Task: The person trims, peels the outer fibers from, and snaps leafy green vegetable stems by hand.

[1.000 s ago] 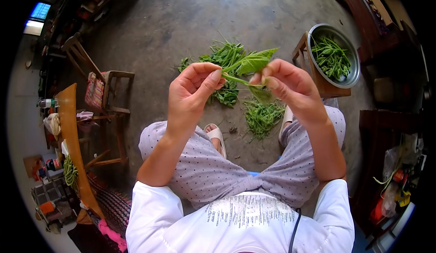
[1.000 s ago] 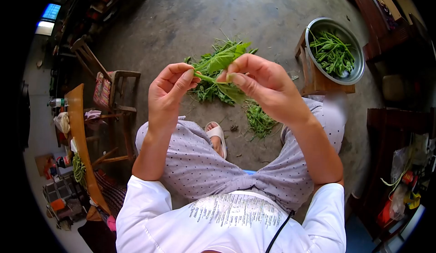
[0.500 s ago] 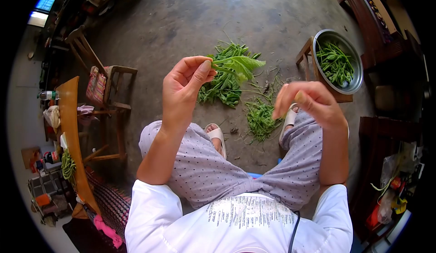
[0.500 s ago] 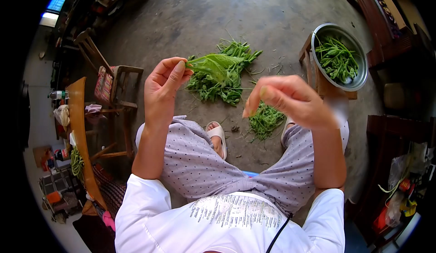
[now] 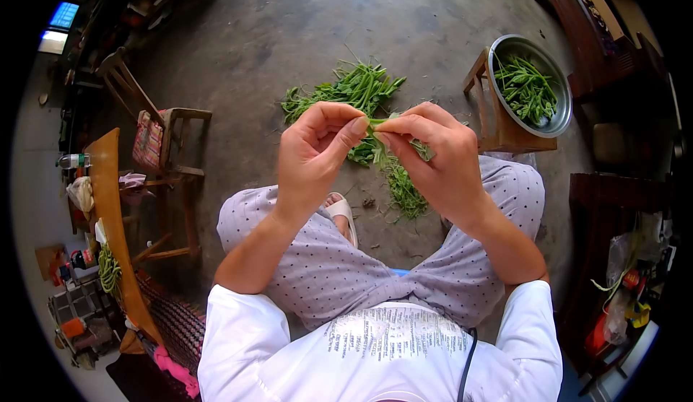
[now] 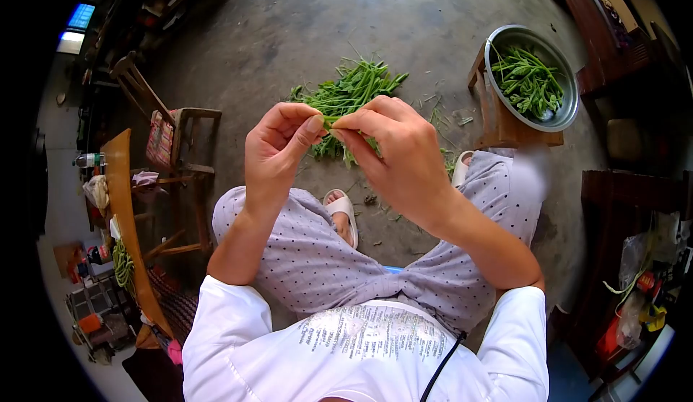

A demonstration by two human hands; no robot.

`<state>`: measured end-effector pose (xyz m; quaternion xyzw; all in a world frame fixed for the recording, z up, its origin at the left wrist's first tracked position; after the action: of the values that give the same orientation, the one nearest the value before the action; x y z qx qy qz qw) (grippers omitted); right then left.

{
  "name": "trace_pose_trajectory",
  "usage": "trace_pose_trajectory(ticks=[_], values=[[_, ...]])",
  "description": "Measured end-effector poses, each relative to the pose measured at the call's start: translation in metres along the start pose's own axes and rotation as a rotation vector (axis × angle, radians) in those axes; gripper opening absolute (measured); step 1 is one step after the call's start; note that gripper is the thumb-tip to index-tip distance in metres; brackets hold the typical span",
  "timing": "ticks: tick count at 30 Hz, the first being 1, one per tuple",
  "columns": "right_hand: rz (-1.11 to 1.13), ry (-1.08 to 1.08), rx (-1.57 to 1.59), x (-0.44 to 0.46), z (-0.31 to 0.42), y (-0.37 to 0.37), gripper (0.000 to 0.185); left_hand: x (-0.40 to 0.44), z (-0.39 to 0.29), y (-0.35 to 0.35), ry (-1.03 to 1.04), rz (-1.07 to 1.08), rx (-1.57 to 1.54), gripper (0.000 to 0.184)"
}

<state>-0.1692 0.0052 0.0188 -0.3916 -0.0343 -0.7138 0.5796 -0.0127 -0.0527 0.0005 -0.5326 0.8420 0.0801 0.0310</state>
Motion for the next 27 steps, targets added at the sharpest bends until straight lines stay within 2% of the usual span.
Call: trace_pose_trajectory(ticks=[3, 25, 27], values=[[-0.002, 0.103, 0.061, 0.0004, -0.0021, 0.0012, 0.007, 0.0001, -0.0019, 0.0011, 0.015, -0.001, 0.007, 0.016], [-0.039, 0.036, -0.005, 0.0029, -0.0010, 0.0035, 0.009, 0.0009, 0.0024, 0.0056, 0.003, -0.013, -0.021, 0.015], [-0.040, 0.133, 0.071, 0.0037, -0.0009, 0.0032, 0.009, 0.0009, 0.0018, 0.0057, -0.007, -0.013, -0.020, 0.016]])
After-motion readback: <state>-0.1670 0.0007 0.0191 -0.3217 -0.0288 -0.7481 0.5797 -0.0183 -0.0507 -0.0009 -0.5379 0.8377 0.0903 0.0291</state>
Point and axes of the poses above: each hand's wrist, its own x-axis towards the middle knuckle, its own y-axis out of the palm, z = x × y, the point moved 4 cm from there along x, towards the middle knuckle, and after that the axes turned 10 degrees about -y, right-handed, at the moved point
